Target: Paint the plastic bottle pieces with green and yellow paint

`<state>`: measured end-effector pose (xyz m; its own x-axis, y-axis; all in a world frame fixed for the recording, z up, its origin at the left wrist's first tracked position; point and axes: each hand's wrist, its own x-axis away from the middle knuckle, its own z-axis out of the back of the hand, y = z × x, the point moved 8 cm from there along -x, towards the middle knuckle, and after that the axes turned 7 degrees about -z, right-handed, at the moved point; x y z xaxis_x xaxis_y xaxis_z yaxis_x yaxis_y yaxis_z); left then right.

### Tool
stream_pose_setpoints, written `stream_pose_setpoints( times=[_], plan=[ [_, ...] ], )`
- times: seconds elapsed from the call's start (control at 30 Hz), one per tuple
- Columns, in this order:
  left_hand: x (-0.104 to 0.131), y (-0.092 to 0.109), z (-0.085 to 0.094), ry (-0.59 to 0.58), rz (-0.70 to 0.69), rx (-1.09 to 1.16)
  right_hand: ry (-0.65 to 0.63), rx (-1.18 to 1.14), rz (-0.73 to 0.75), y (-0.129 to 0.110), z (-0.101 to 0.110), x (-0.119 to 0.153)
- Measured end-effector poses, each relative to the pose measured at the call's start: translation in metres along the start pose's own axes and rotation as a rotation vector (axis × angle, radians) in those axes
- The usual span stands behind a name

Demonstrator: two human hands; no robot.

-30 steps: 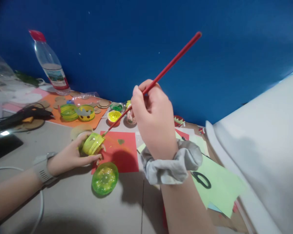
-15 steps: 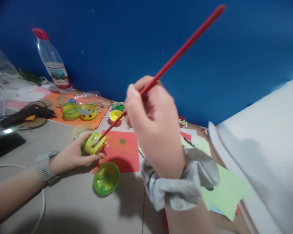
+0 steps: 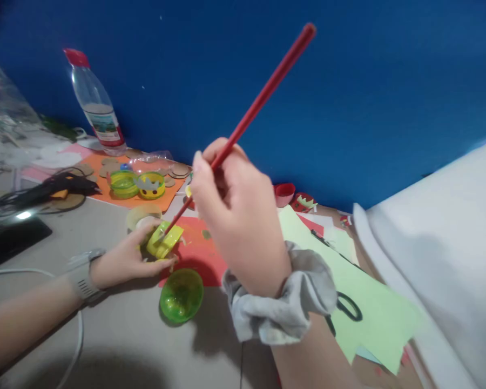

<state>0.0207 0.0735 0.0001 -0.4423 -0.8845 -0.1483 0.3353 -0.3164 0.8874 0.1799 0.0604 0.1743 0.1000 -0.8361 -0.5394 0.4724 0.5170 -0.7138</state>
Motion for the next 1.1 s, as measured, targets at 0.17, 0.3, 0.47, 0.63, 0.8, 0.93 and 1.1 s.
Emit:
stream_pose_setpoints(
  times=[0.17, 0.3, 0.47, 0.63, 0.8, 0.93, 1.1],
  plan=[
    [-0.001, 0.003, -0.001, -0.03, -0.073, -0.064, 0.174, -0.034, 0.061, 0.007, 0.019, -0.002],
    [-0.001, 0.006, -0.003, -0.039, -0.111, -0.055, -0.007, -0.12, 0.004, 0.009, 0.0, -0.001],
    [0.0, 0.004, -0.001, -0.01, -0.099, -0.096, 0.21, 0.105, 0.109, -0.002, 0.018, 0.002],
    [0.002, 0.0, -0.002, -0.009, -0.101, -0.053, 0.048, -0.121, 0.016, 0.003, 0.002, 0.002],
    [0.0, -0.001, 0.001, 0.034, -0.092, -0.063, 0.153, 0.033, 0.116, -0.01, 0.004, 0.007],
    [0.0, 0.0, 0.003, 0.043, -0.117, -0.062, 0.222, 0.036, 0.088, -0.012, 0.015, 0.008],
    [0.001, 0.001, 0.004, 0.061, -0.112, -0.058, 0.129, 0.053, 0.116, -0.013, 0.005, 0.008]
  ],
)
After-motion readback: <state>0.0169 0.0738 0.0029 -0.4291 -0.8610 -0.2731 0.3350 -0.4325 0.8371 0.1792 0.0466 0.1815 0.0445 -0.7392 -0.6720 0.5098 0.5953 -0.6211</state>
